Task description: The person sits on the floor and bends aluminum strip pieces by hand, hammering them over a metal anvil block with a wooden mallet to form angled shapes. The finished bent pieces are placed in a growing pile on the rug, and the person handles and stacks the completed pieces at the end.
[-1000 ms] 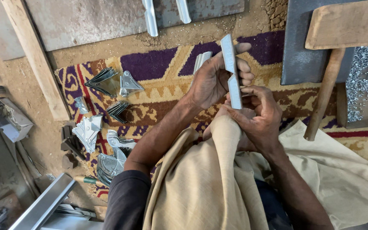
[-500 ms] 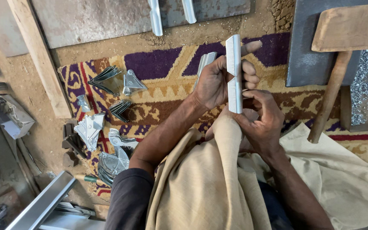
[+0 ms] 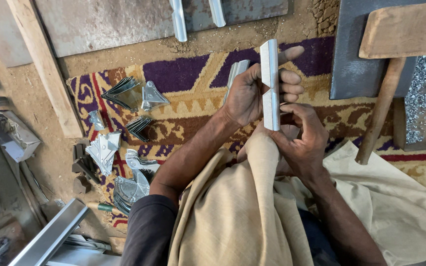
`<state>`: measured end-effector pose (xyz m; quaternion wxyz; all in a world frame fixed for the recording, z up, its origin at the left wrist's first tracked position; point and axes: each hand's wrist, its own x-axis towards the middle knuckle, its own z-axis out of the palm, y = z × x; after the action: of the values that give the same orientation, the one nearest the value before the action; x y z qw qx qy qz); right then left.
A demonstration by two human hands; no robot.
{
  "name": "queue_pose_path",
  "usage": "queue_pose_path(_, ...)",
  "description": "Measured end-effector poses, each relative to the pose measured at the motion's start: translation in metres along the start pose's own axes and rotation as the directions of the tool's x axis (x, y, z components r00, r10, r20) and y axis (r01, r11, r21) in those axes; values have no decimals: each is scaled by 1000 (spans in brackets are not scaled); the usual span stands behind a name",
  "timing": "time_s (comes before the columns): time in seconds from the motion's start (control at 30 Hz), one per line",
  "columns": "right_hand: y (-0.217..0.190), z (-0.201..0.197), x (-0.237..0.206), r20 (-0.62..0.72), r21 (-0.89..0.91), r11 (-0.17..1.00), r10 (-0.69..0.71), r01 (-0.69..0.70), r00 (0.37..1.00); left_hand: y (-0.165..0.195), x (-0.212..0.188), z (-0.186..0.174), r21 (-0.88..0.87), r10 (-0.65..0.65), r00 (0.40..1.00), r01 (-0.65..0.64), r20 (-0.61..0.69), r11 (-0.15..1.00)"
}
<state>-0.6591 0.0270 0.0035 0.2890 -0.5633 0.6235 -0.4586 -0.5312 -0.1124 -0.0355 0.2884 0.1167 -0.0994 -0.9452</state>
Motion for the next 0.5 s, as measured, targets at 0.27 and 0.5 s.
queue_pose_path(0.27, 15, -15, 16, 375, 797, 234, 531, -556, 760, 5, -1, 13, 351, 51, 999, -51, 12, 935)
queue_pose_path(0.5, 31, -17, 0, 613, 770, -389, 232, -506, 755, 4, 1, 14, 373, 39, 999, -28, -23, 927)
